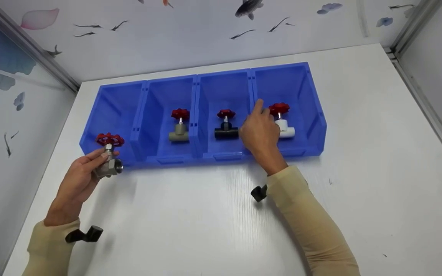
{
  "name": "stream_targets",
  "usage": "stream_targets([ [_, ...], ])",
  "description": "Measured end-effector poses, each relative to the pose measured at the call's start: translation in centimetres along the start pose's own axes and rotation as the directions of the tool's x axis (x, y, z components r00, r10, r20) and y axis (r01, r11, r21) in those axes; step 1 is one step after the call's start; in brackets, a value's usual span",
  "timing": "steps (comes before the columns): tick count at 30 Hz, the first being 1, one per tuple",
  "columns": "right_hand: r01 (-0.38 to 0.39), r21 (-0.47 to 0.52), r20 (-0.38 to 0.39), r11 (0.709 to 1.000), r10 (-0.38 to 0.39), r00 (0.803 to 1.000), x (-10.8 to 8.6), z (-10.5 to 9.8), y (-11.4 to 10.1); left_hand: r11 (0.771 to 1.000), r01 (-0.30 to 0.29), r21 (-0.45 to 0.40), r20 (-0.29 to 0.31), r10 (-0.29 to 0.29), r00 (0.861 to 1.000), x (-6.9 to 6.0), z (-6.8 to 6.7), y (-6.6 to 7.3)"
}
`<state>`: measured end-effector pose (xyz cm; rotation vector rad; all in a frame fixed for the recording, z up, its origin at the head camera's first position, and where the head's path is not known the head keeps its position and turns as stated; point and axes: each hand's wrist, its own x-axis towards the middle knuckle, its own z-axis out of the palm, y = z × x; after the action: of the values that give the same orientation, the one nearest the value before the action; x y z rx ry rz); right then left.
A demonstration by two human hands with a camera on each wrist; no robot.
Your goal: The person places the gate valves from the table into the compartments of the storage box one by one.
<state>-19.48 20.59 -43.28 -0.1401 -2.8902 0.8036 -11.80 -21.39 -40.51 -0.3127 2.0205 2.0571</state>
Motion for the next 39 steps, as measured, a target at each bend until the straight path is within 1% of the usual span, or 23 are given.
stream_targets([
  [7,0.008,-0.008,-0.020,1.000,-0.008,1.000,0.0,0.1,0.0,0.996,0.003,-0.087,-0.024,-0.005,1.000,1.6,-0.6,-0.3],
  [12,0.009,-0.008,-0.035,1.000,-0.009,0.999,-0.1,0.2,0.0,0.993,0.003,-0.116,-0.031,-0.006,1.000,2.6,-0.7,-0.2],
  [19,-0.004,-0.009,-0.010,1.000,0.004,1.000,0.0,0.1,-0.1,0.994,0.005,-0.108,-0.043,-0.010,0.999,3.9,-0.8,0.0],
  [25,0.002,-0.011,-0.016,1.000,-0.003,1.000,-0.1,0.1,0.0,0.997,0.004,-0.080,-0.045,-0.008,0.999,5.1,-0.9,-0.1],
  [29,0.008,-0.015,-0.023,1.000,-0.009,1.000,-0.1,0.2,0.0,0.999,0.014,-0.053,-0.046,-0.016,0.999,5.7,-1.0,-0.1],
  [32,0.011,-0.019,-0.025,1.000,-0.011,1.000,-0.1,0.2,0.0,0.998,0.026,-0.052,-0.054,-0.029,0.998,6.1,-1.0,0.0],
  [39,0.003,-0.017,-0.027,1.000,-0.004,1.000,-0.1,0.2,0.0,0.999,0.027,-0.034,-0.061,-0.029,0.998,7.2,-0.8,0.2],
])
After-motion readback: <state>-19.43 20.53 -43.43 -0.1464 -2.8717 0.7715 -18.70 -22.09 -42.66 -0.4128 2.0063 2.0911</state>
